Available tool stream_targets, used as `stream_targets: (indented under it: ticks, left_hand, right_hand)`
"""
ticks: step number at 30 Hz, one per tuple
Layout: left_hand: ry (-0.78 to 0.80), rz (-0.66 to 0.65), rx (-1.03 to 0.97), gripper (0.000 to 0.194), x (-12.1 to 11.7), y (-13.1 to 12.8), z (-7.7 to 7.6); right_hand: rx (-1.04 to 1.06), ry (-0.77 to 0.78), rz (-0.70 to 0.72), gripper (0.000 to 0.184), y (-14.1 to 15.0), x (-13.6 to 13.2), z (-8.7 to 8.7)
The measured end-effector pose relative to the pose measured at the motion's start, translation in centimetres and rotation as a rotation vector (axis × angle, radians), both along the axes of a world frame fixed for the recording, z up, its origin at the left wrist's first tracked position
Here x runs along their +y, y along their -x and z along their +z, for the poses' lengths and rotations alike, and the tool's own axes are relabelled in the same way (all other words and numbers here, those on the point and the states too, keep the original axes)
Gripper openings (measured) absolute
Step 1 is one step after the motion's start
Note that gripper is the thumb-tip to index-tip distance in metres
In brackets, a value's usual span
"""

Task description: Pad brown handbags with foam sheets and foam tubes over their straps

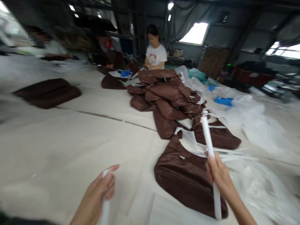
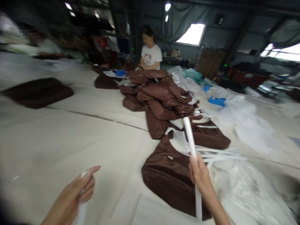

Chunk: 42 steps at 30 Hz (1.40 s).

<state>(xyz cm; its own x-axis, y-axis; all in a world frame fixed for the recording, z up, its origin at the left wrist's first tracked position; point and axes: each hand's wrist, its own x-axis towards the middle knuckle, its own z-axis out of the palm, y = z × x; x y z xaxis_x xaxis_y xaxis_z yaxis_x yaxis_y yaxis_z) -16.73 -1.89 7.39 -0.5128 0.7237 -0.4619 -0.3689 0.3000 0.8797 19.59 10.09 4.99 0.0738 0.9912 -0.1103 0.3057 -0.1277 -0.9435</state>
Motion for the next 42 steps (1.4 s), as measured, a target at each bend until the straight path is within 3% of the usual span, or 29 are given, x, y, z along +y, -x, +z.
stream_targets:
  ticks: [3,6,9,13,17,20,23,27,30,34,38,42]
  left_hand:
    - [-0.206,-0.065,-0.024,0.056,-1.4,0.3,1.9]
    - [-0.373,-0.104,-0.039,0.053,-2.1,0.9,3.7]
    - [-0.457,-0.084,-0.038,0.049,-3.9,1.9,5.1]
    - [-0.498,-0.061,0.046,0.039,-6.8,3.4,5.9]
    - [-0.488,-0.05,0.157,0.035,-8.7,4.5,6.4]
    - [-0.432,-0.098,0.099,0.042,-10.0,5.1,6.7]
    - [-0.406,-0.135,0.034,0.049,-11.4,5.9,6.8]
    - [-0.442,-0.033,0.074,0.043,-12.3,7.1,7.2]
    - [-0.523,0.043,0.13,0.038,-11.7,7.6,8.3]
    - [-0.517,0.029,0.287,0.04,-10.4,8.6,9.4]
    - [-0.443,-0.071,0.246,0.055,-11.1,8.8,7.0]
    - [-0.337,-0.352,0.007,0.048,-13.1,7.3,3.2]
  right_hand:
    - [0.121,0.079,0.39,0.05,9.5,-6.3,-0.9]
    - [0.231,0.151,0.613,0.048,16.6,-11.6,-1.6]
    - [0.302,0.205,0.691,0.049,20.7,-15.0,-1.8]
    - [0.342,0.226,0.74,0.048,23.5,-17.2,-1.2]
    - [0.358,0.111,0.792,0.045,26.4,-17.4,0.6]
    - [0.37,-0.019,0.909,0.037,29.1,-16.9,2.2]
    - [0.397,-0.044,0.981,0.035,31.3,-17.0,3.1]
    - [0.5,0.015,0.955,0.035,33.1,-18.6,3.2]
    - [0.607,0.116,0.929,0.039,34.1,-19.9,3.3]
    - [0.76,0.313,0.953,0.039,35.4,-19.5,4.2]
    - [0.916,0.28,0.833,0.038,36.8,-16.0,5.9]
    - [1.006,0.257,0.707,0.038,37.0,-12.7,7.0]
